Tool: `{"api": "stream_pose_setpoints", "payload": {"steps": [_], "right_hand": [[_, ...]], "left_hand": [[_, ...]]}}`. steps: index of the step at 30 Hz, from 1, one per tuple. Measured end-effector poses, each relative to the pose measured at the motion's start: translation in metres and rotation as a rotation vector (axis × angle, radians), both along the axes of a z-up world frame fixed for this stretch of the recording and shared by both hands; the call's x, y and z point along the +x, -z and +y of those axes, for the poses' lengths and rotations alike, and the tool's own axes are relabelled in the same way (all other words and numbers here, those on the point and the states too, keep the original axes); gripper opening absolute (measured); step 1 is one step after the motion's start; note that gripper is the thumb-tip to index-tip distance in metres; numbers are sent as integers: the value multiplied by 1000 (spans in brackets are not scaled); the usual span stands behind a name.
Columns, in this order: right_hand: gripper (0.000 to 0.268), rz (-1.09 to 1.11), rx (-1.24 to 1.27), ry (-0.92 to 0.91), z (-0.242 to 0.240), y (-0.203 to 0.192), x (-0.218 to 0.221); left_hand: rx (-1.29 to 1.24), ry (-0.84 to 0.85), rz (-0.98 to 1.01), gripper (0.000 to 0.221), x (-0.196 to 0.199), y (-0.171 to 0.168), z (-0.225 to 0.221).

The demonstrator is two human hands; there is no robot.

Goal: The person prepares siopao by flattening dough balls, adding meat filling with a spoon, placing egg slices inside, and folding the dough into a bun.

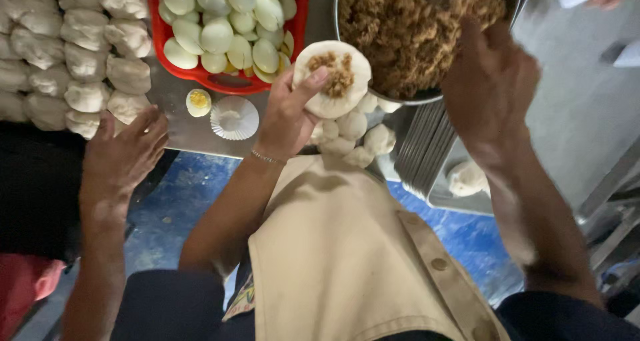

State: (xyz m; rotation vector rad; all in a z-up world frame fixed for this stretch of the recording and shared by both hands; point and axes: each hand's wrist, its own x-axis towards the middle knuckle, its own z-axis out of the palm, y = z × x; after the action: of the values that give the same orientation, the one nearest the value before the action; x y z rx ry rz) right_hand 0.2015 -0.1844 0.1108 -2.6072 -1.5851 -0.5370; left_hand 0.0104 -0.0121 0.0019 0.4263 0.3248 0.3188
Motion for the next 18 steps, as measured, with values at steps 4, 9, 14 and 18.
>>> {"api": "stream_pose_setpoints", "payload": {"steps": [4, 9, 14, 18], "right_hand": [[23, 280, -23, -42, -4, 7, 20], [21, 655, -18, 151, -8, 8, 36], [17, 689, 35, 142, -17, 5, 50], [17, 751, 33, 263, -28, 12, 45]], "left_hand": [[-39, -47, 3, 31, -2, 5, 2], [-5, -19, -33, 31, 3, 10, -2], [12, 8, -64, 31, 7, 5, -3], [7, 18, -69, 30, 12, 6, -5]]}}
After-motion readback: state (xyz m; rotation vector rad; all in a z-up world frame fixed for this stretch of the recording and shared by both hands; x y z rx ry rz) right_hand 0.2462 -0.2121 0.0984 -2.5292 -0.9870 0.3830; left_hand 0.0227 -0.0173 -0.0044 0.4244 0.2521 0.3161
